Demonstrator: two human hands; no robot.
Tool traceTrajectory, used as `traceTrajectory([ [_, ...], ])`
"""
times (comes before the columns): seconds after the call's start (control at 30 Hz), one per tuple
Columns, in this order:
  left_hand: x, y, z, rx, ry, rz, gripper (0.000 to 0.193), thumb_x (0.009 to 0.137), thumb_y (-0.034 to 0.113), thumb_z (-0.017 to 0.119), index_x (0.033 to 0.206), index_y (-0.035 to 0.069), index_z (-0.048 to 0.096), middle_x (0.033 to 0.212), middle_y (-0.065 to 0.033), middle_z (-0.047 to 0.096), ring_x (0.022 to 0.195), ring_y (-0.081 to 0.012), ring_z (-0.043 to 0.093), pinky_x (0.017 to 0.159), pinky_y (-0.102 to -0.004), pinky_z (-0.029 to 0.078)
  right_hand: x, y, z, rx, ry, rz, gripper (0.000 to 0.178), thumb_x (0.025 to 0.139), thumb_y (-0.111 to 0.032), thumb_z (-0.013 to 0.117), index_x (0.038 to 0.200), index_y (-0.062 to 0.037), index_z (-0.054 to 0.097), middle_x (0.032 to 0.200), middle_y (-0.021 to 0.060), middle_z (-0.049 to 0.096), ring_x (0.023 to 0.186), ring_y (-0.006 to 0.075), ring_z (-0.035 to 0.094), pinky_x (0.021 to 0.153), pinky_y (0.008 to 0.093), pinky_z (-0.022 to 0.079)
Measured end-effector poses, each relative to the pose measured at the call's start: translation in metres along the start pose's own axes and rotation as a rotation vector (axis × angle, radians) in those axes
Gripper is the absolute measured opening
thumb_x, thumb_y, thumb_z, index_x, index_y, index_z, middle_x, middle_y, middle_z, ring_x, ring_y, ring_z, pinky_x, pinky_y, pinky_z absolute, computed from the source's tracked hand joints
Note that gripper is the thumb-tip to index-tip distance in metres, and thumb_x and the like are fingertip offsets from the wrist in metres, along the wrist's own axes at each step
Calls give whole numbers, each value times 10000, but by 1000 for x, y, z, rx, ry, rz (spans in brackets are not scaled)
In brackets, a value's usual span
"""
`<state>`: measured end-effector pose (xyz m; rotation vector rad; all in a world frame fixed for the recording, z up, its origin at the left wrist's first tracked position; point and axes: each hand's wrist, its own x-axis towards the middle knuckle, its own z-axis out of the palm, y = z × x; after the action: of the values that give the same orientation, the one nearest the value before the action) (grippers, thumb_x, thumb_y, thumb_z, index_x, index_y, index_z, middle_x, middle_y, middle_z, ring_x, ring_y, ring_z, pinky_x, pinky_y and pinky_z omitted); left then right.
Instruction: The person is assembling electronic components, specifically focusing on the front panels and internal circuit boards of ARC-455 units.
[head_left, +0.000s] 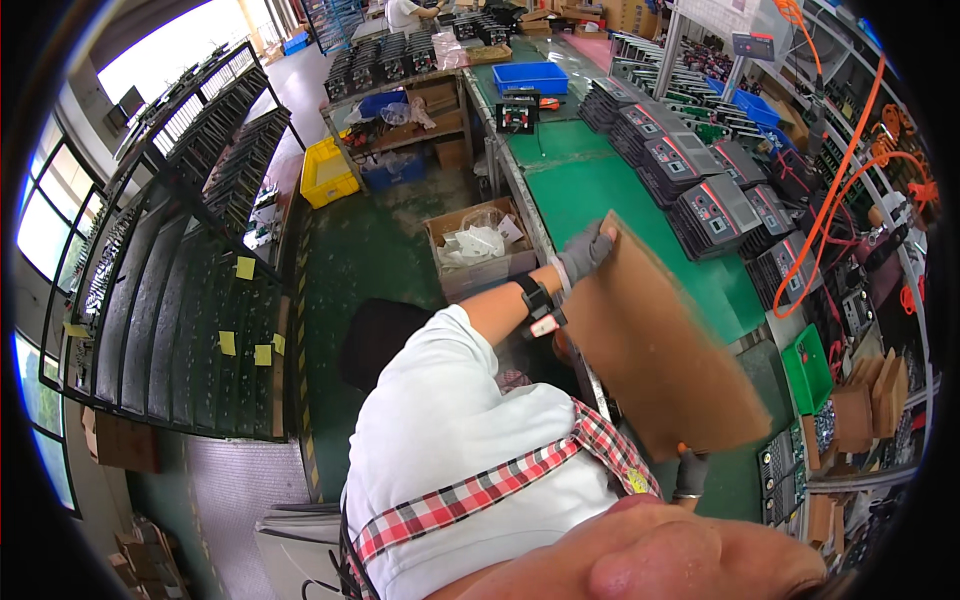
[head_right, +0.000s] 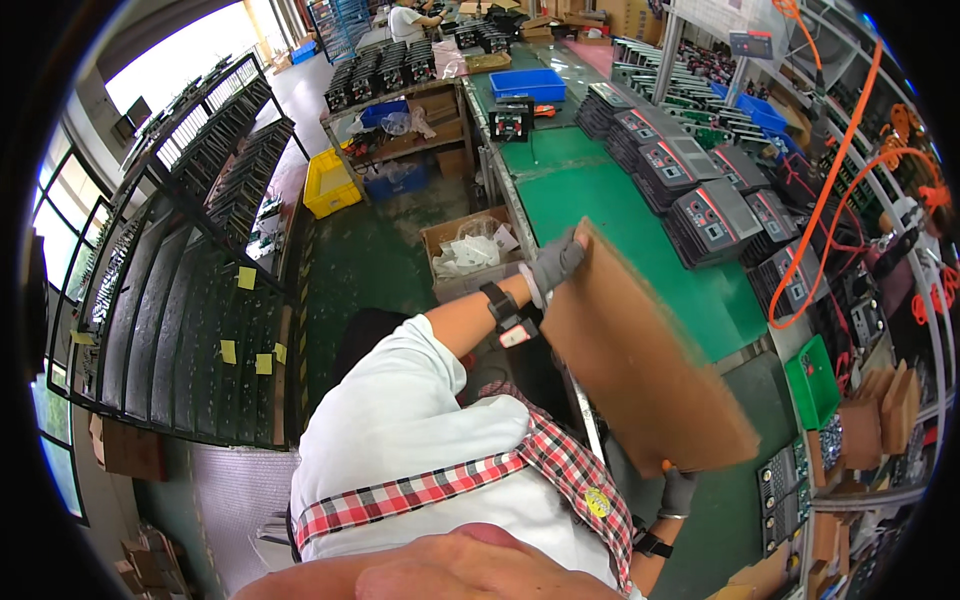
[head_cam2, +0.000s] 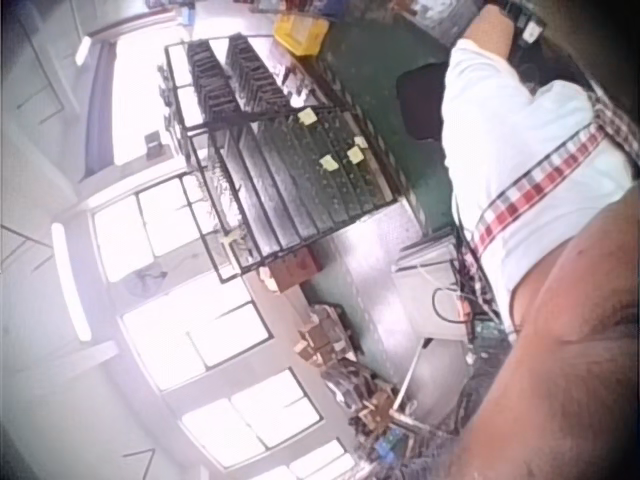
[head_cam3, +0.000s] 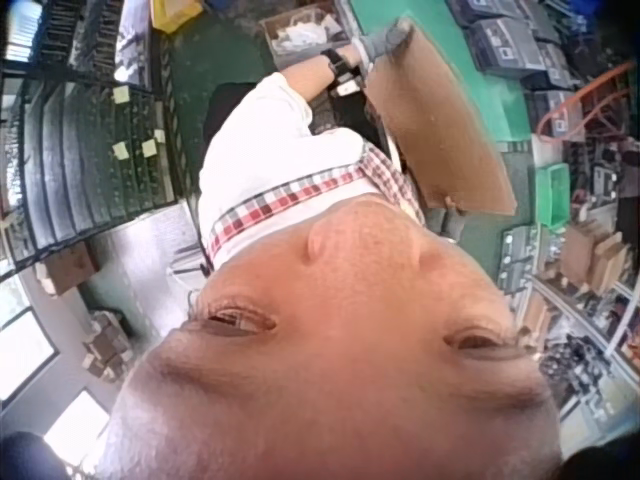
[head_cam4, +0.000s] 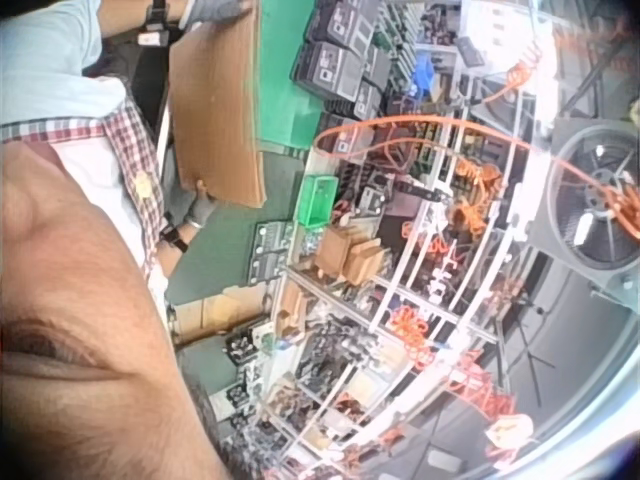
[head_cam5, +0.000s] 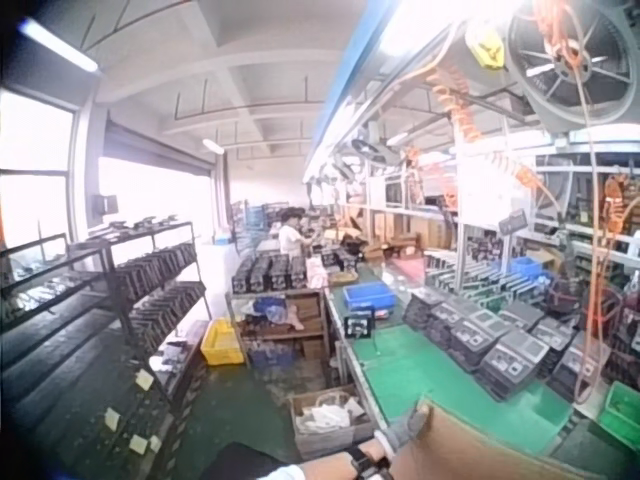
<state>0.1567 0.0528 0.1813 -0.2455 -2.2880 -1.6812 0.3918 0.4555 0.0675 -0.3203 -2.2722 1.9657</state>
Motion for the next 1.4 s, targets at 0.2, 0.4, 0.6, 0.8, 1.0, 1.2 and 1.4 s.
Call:
traceTrajectory([
  [0.2,1,77,-74,-74,-591,-227,608,790,442,488,1143,-45,402,980,-160,543,960,-271,520,862,-349,383,-2,-59,-4,515,-63,-4,517,679,-184,613,1135,-11,441,1048,70,514,954,199,509,802,326,417],
  [0.4,-60,40,-100,-202,-736,-291,628,729,367,585,1176,-37,404,1101,-127,510,998,-193,491,875,-305,361,-5,-74,28,823,-71,10,423,754,-159,521,1140,-11,434,1088,82,500,981,224,504,816,352,426],
  [0.6,-103,30,-110,-527,-708,-381,657,691,223,611,1248,3,339,1171,-108,474,1053,-179,461,905,-290,338,-10,-53,29,766,-161,130,403,799,-188,464,1156,-7,422,1116,89,492,1017,215,488,844,341,411],
  [0.8,-117,59,-131,-633,-512,-372,682,684,226,621,1250,-9,322,1143,-114,486,1040,-188,473,898,-294,350,-6,-97,51,685,-206,141,430,829,-266,462,1182,-26,406,1137,89,481,1040,208,471,860,336,394],
  [1.0,-98,46,-163,-701,-91,-406,497,746,145,572,1181,-12,391,1079,-118,519,962,-190,524,832,-298,417,26,-50,35,807,-98,195,467,843,-374,431,1219,-99,391,1107,107,489,1010,226,462,872,388,364],
  [1.2,-47,17,-205,-824,290,-393,387,774,184,550,1107,15,446,1018,-105,545,892,-211,558,769,-331,462,49,-30,81,798,-209,316,446,838,-298,454,1212,-65,389,996,124,537,882,231,518,798,393,415],
  [1.4,18,-60,-275,-880,608,-320,278,787,242,527,989,51,520,924,-81,573,821,-203,575,702,-318,476,107,-47,162,701,-253,326,388,827,-270,456,1165,-82,421,926,121,550,797,229,504,723,387,446],
])
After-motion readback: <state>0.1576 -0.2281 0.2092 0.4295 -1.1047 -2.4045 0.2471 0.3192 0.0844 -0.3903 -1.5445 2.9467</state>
